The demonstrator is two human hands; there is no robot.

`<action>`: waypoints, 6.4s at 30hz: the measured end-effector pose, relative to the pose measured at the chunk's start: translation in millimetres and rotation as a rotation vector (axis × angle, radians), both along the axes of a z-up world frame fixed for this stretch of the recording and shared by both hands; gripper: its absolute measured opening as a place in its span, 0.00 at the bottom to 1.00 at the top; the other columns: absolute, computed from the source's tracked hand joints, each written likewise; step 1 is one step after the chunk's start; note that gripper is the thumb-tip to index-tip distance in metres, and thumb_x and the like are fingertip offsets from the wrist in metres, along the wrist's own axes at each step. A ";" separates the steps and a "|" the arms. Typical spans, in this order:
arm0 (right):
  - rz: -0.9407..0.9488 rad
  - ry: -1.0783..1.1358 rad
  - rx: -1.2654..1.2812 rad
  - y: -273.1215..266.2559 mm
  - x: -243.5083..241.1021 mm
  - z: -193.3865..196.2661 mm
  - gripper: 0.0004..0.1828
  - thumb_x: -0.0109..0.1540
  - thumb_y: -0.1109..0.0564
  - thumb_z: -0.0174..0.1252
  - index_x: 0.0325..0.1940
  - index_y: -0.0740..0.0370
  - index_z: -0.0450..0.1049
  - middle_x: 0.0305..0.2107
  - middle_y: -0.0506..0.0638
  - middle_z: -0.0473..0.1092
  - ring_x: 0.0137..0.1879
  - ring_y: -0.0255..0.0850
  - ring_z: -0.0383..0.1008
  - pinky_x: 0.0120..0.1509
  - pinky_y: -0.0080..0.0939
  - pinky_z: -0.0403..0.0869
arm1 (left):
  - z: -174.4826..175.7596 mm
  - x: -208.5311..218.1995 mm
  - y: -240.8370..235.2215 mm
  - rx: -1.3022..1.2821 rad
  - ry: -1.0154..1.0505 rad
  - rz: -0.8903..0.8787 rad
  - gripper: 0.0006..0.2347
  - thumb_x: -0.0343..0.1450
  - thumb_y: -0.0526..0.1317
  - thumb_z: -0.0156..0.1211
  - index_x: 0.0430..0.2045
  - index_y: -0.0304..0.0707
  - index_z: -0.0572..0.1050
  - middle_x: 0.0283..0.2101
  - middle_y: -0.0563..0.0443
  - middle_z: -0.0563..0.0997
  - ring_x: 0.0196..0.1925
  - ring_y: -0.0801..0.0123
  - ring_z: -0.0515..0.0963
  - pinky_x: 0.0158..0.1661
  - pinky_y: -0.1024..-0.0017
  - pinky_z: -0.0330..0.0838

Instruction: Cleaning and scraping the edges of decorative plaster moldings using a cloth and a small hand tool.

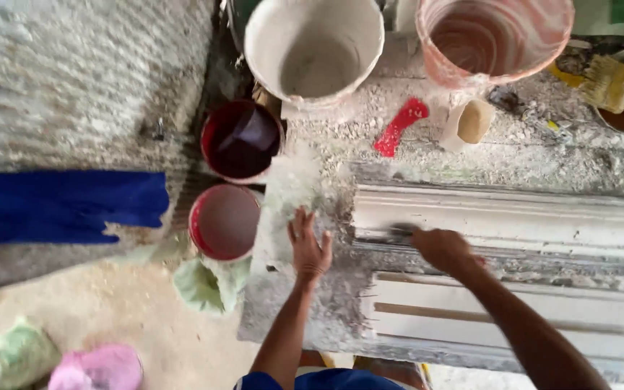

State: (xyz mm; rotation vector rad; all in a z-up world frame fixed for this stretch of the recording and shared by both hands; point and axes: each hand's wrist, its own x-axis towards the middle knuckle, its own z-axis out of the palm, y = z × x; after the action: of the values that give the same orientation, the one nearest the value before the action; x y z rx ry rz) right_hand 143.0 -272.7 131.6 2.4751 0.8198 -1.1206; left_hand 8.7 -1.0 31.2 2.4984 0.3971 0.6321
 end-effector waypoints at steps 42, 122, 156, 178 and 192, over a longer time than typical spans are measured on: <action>-1.425 -0.251 0.407 214.3 -122.1 -54.0 0.18 0.72 0.42 0.34 0.42 0.54 0.62 0.27 0.71 0.75 0.41 0.71 0.79 0.46 0.72 0.74 | 13.9 144.1 36.6 -0.127 0.543 -1.211 0.11 0.79 0.37 0.48 0.28 0.37 0.75 0.30 0.43 0.78 0.37 0.52 0.84 0.37 0.62 0.83; -1.244 -0.169 0.531 157.4 -63.9 -64.3 0.18 0.65 0.47 0.50 0.48 0.64 0.70 0.33 0.68 0.73 0.42 0.60 0.77 0.41 0.60 0.76 | 5.1 77.3 46.9 -0.850 0.569 -0.512 0.19 0.76 0.36 0.49 0.64 0.42 0.63 0.38 0.34 0.80 0.46 0.36 0.82 0.45 0.40 0.75; -0.805 0.187 0.448 187.5 68.0 9.7 0.20 0.65 0.51 0.50 0.40 0.75 0.77 0.25 0.69 0.74 0.34 0.59 0.77 0.39 0.57 0.75 | -9.6 43.6 -0.5 -0.691 0.585 -0.484 0.08 0.72 0.46 0.57 0.37 0.53 0.83 0.33 0.45 0.86 0.40 0.48 0.86 0.40 0.53 0.83; -1.008 -0.183 0.351 198.9 -221.4 2.5 0.29 0.70 0.45 0.43 0.77 0.36 0.51 0.26 0.64 0.72 0.34 0.67 0.80 0.36 0.65 0.76 | 32.1 184.8 28.5 0.068 0.771 -1.100 0.14 0.72 0.43 0.52 0.44 0.67 0.83 0.52 0.48 0.82 0.59 0.42 0.76 0.58 0.46 0.71; -0.954 -0.095 0.430 230.5 -140.8 58.8 0.27 0.70 0.56 0.44 0.75 0.48 0.54 0.19 0.56 0.70 0.21 0.51 0.75 0.23 0.49 0.73 | 3.1 219.7 26.2 0.072 0.940 -1.093 0.14 0.71 0.48 0.43 0.21 0.53 0.78 0.33 0.47 0.84 0.61 0.48 0.78 0.70 0.34 0.36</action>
State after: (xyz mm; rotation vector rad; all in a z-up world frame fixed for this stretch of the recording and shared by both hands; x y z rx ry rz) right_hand 2.2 -42.2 190.4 3.3739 -0.2636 -1.1275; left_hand 228.4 25.2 34.3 2.4224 -0.6811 -0.9658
